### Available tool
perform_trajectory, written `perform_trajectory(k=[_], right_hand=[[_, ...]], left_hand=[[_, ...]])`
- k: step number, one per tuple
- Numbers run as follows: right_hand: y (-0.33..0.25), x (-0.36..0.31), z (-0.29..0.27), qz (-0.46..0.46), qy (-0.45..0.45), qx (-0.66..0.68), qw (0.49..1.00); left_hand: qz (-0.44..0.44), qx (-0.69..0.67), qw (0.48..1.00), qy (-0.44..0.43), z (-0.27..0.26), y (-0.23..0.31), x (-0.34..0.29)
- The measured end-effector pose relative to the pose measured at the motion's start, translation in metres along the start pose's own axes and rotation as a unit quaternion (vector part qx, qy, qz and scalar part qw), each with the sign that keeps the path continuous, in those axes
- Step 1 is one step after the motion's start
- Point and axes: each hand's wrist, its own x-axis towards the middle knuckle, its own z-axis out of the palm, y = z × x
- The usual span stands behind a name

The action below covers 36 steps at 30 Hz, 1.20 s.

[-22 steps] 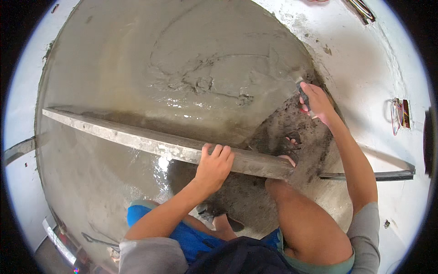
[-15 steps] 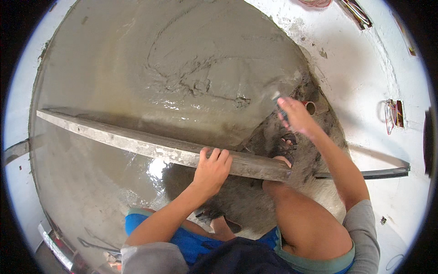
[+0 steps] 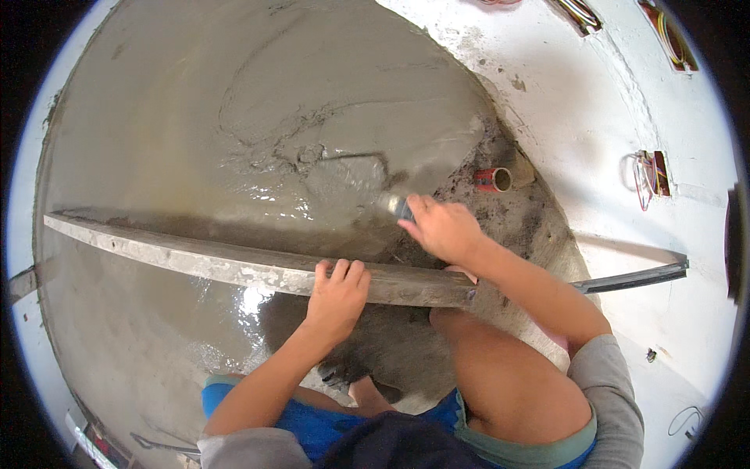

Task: The person pours a bucket of wet concrete onto the floor and uses a long straight edge to level and smooth the surface. They repeatedly drag the straight edge across the wet concrete to create a flat finish.

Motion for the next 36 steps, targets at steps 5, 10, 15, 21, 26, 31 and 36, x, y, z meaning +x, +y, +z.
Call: perform_trajectory(k=[5,10,15,21,26,31,36], right_hand=[[0.05,0.021,-0.012,-0.003,0.009,-0.082,0.997],[0.076,0.034,-0.017,0.022,0.024,-0.048,0.998],[0.082,0.062,-0.048,0.125,-0.037,0.003,0.991],[0.122,0.091,-0.066,0.26,-0.087,0.152,0.95],[0.062,0.079,-0.046,0.345,-0.09,0.6,0.716],[0.029,0.07,-0.025,0.358,-0.086,0.662,0.653],[-0.013,0.069,-0.01,0.335,-0.12,0.676,0.646]], left_hand=[[0.008,0.016,1.0,0.012,0.008,0.002,0.0],[-0.008,0.004,1.0,-0.003,0.008,0.001,-0.001],[-0.002,0.021,0.999,0.024,0.007,0.0,-0.001],[-0.002,0.014,1.0,0.028,0.008,0.004,-0.003],[-0.016,0.009,1.0,0.015,0.009,0.003,-0.006],[-0.009,0.029,0.999,0.021,0.008,0.006,-0.002],[-0.016,0.037,0.999,-0.001,0.005,0.006,0.001]])
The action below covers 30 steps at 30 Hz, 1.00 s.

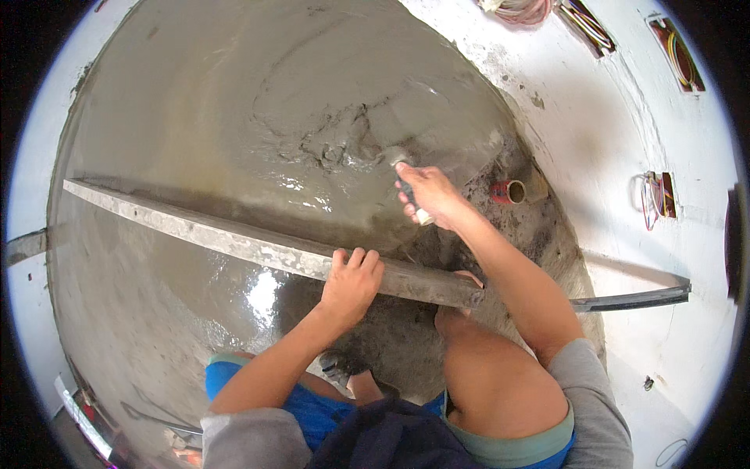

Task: The person pours a bucket of wet concrete onto the floor and uses a long straight edge to level and smooth the surface. They repeatedly drag the straight edge across the wet concrete to create a flat finish.

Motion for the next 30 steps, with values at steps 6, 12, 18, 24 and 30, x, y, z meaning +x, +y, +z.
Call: perform_trajectory(k=[6,12,18,24,30], right_hand=[[0.025,0.011,0.027,-0.059,-0.011,-0.093,0.994],[0.025,-0.003,0.069,-0.186,0.007,-0.417,0.89],[0.024,-0.042,0.035,-0.289,0.068,-0.575,0.762],[0.014,-0.055,-0.084,-0.178,0.202,-0.151,0.951],[0.035,-0.034,-0.075,-0.05,0.179,0.088,0.979]], left_hand=[[-0.001,0.008,1.0,-0.017,-0.004,0.004,0.003],[-0.002,0.007,1.0,0.01,0.001,0.004,-0.001],[0.013,-0.003,1.0,0.019,0.0,0.002,-0.001],[0.023,-0.006,1.0,0.02,0.0,-0.002,-0.001],[0.023,-0.008,0.999,0.028,0.002,-0.003,-0.002]])
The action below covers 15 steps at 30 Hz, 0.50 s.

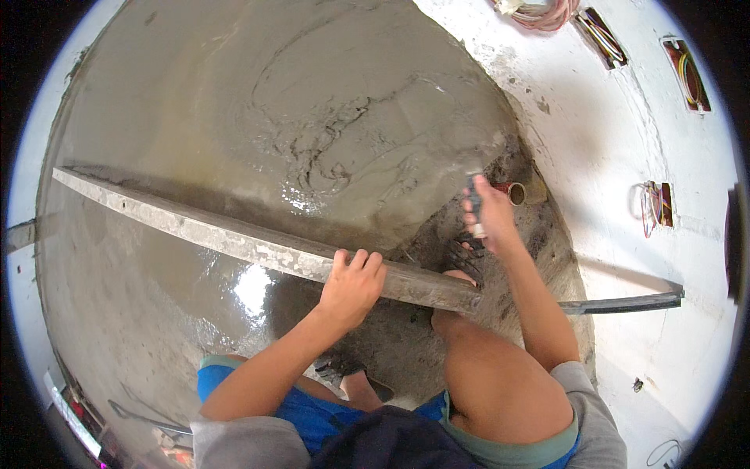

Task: The person pours a bucket of wet concrete onto the floor and uses a long straight edge to level and smooth the surface. They repeatedly drag the straight edge across the wet concrete to create a flat finish.

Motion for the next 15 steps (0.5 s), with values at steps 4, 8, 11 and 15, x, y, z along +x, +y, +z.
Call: perform_trajectory(k=[4,8,11,15], right_hand=[[0.013,-0.002,0.064,0.032,-0.081,0.031,0.996],[0.013,-0.003,0.125,-0.003,-0.181,-0.051,0.982],[0.02,0.0,0.126,-0.325,-0.124,-0.36,0.866],[0.015,-0.029,0.096,-0.425,-0.15,-0.501,0.739]], left_hand=[[-0.002,-0.001,1.0,0.002,0.003,0.002,-0.001],[-0.004,0.005,1.0,-0.011,0.001,0.002,-0.004],[-0.006,-0.005,1.0,-0.011,0.0,0.004,-0.007],[-0.011,-0.004,1.0,0.017,0.003,0.006,-0.014]])
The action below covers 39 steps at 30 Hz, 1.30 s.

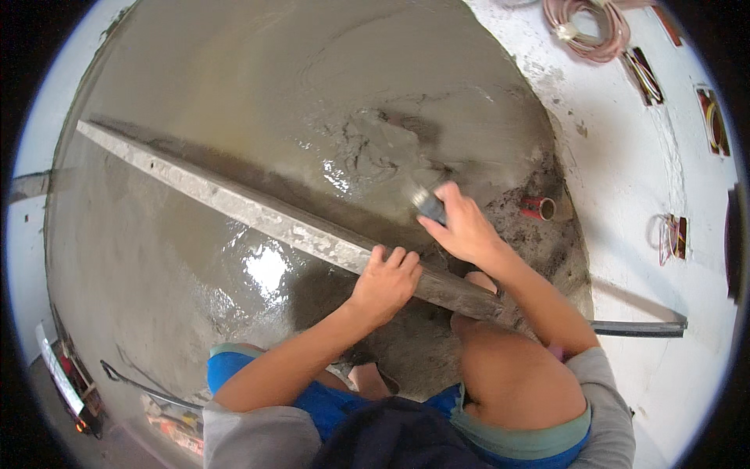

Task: The person pours a bucket of wet concrete onto the floor and uses a long straight edge to level and smooth the surface. They repeatedly drag the straight edge across the wet concrete to create a flat finish.

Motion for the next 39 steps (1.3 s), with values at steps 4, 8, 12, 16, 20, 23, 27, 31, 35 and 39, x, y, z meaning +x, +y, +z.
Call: perform_trajectory(k=[4,8,12,16,20,23,27,31,35,39], right_hand=[[-0.006,-0.024,-0.017,-0.003,-0.205,-0.052,0.977],[-0.001,-0.023,0.007,-0.058,-0.255,-0.081,0.962],[-0.009,0.001,0.006,-0.036,-0.202,-0.083,0.975],[0.012,0.039,-0.019,0.039,-0.164,-0.053,0.984],[0.03,0.062,-0.048,0.131,-0.151,0.004,0.98],[0.06,0.073,-0.06,0.22,-0.118,0.076,0.965],[0.094,0.082,-0.095,0.249,-0.064,0.149,0.955],[0.112,0.08,-0.131,0.285,-0.015,0.096,0.953],[0.126,0.043,-0.141,0.365,0.041,0.221,0.904],[0.13,0.007,-0.094,0.398,0.11,0.519,0.749]], left_hand=[[-0.006,0.004,1.0,-0.001,-0.005,-0.002,-0.002],[-0.02,-0.005,1.0,-0.016,-0.004,0.004,0.002],[-0.032,-0.012,0.999,-0.02,-0.004,0.005,0.003],[-0.032,-0.008,0.999,-0.014,-0.003,0.006,0.006],[-0.031,-0.006,0.999,-0.02,-0.007,0.007,0.006],[-0.032,-0.007,0.999,-0.018,-0.005,0.006,0.006],[-0.031,-0.007,0.999,-0.016,-0.006,0.006,0.006],[-0.035,-0.003,0.999,-0.017,-0.001,0.005,0.005],[-0.035,0.002,0.999,-0.03,-0.007,0.004,0.005],[-0.034,-0.015,0.999,-0.029,-0.008,0.005,0.007]])
